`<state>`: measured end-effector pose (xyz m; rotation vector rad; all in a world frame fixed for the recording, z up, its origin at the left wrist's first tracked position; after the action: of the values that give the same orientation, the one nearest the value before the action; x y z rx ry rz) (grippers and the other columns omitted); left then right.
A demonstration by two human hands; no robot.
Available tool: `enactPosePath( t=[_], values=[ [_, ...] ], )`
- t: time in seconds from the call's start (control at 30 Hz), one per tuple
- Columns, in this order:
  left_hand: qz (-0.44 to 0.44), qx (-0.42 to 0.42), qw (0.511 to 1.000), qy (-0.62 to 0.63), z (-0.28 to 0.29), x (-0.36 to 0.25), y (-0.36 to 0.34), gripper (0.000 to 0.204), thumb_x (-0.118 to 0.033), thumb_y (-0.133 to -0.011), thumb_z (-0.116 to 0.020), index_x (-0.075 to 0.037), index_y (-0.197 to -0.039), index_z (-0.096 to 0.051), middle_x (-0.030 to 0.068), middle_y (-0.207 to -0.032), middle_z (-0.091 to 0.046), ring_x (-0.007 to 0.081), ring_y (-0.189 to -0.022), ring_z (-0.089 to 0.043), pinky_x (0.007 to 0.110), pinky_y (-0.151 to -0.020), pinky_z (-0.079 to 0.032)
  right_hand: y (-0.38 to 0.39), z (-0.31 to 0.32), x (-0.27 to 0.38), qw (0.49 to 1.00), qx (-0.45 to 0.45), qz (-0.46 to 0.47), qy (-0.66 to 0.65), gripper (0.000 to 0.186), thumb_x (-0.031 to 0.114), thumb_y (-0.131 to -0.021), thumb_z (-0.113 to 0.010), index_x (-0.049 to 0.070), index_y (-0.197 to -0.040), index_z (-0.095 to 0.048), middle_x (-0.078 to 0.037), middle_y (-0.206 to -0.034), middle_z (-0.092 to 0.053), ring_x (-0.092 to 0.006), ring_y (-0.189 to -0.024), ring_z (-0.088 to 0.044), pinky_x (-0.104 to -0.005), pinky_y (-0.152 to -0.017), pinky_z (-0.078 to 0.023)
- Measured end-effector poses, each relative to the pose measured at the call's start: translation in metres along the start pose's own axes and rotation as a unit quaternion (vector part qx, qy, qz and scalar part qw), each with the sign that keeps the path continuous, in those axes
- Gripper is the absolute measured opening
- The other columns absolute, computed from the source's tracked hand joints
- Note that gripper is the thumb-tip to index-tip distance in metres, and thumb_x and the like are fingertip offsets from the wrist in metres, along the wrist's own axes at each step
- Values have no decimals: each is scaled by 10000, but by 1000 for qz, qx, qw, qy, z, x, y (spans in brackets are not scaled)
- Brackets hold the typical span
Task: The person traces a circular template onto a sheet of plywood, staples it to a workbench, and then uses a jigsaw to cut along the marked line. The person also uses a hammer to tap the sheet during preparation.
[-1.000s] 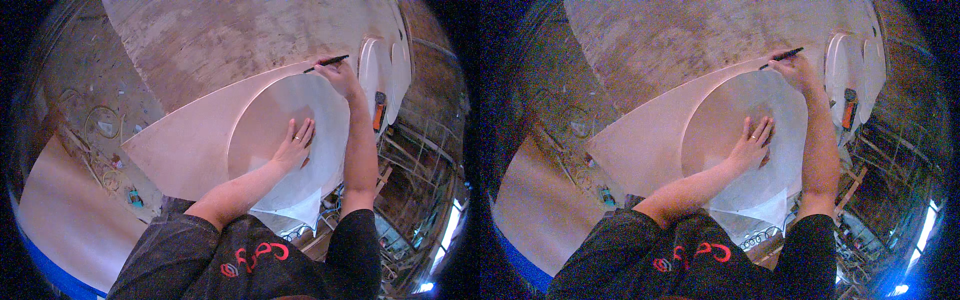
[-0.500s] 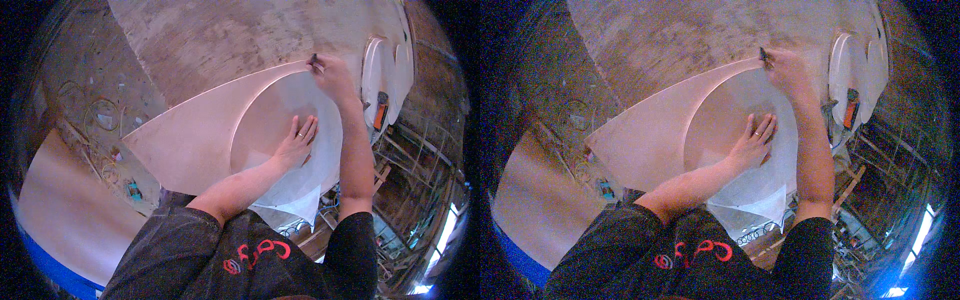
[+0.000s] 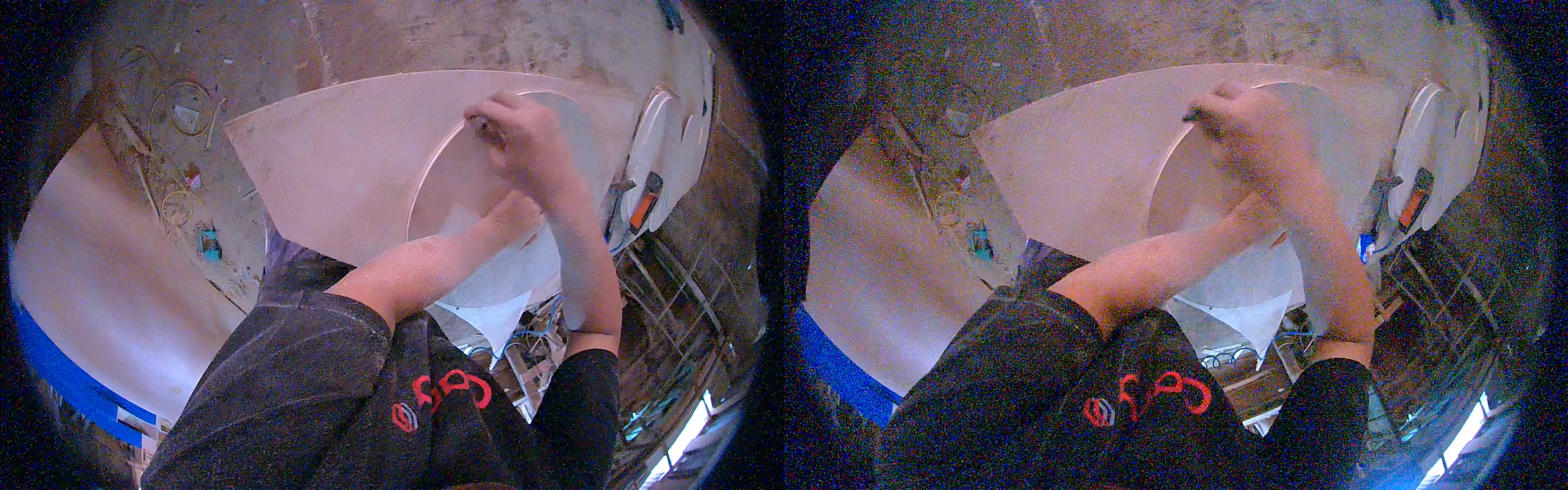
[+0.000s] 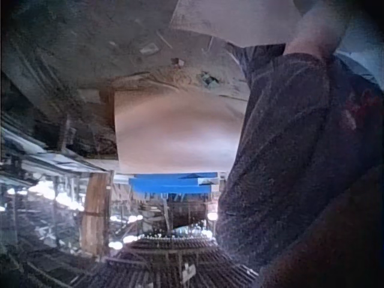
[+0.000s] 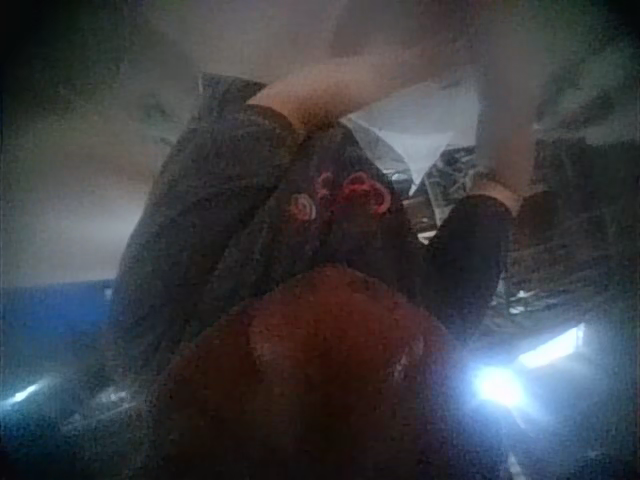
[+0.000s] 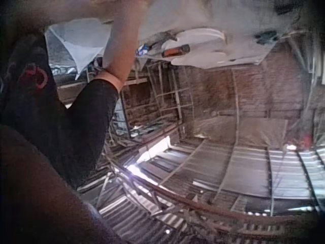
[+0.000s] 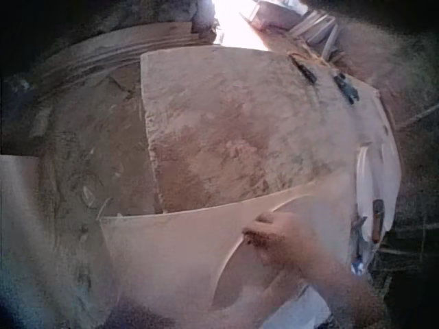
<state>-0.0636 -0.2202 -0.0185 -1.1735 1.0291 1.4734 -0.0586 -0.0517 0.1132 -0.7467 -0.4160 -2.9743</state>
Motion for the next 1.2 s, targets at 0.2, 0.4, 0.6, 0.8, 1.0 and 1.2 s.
enactPosePath(
  t=[0.2,0.4,0.6,0.8,1.0,1.2],
  values=[
    [-67,-109,896,-425,-5,-3,13,825,-330,-869,-541,-55,-1558,-180,137,-1651,-150,316,-1531,-99,717,-1164,-46,27,-41,48,995,72,64,-19,251,123,-731,-710,155,-980,-693,-122,-894,-653,-354,-837,-674,-450,-698,-557],
    [-62,-28,887,-457,23,-31,17,862,-394,-852,-557,-8,-1544,-218,199,-1628,-175,365,-1530,-48,734,-1142,39,39,-50,62,991,106,62,-54,254,168,-721,-723,163,-975,-705,-126,-863,-640,-355,-821,-673,-482,-707,-552],
    [-83,-68,961,-254,3,9,7,724,-426,-867,-559,-9,-1443,-430,179,-1598,-265,361,-1500,-199,721,-1156,-41,11,-21,-16,987,3,-80,-140,161,120,-831,-718,97,-987,-686,-97,-904,-692,-229,-803,-671,-335,-702,-533],
    [-50,36,928,-366,38,-38,18,874,-532,-790,-638,-11,-1462,-434,200,-1607,-242,366,-1507,-176,721,-1151,-74,7,-2,-111,937,-101,-156,-295,180,164,-914,-688,17,-1016,-671,-47,-868,-709,-143,-794,-661,-310,-762,-539],
    [-77,3,909,-409,44,-44,19,936,-550,-783,-640,8,-1490,-387,238,-1604,-218,387,-1513,-130,739,-1135,-71,43,38,-189,956,-141,-211,-144,221,179,-925,-673,-5,-1045,-668,-73,-904,-719,-163,-877,-688,-322,-820,-539],
    [-60,18,915,-399,51,-55,19,943,-552,-789,-638,15,-1494,-372,245,-1610,-192,395,-1515,-107,745,-1126,-71,97,58,-234,928,-194,-266,-171,239,193,-930,-666,-11,-1053,-687,-85,-949,-726,-155,-880,-687,-311,-845,-528]
  ],
)
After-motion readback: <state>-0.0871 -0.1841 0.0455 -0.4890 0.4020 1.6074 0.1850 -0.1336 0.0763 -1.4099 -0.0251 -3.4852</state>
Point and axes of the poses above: each hand's wrist, its own y-axis away from the middle knuckle, its own z-axis out of the back of the hand, x = y × z, the point moved 2 cm from there along -y, towards the middle knuckle
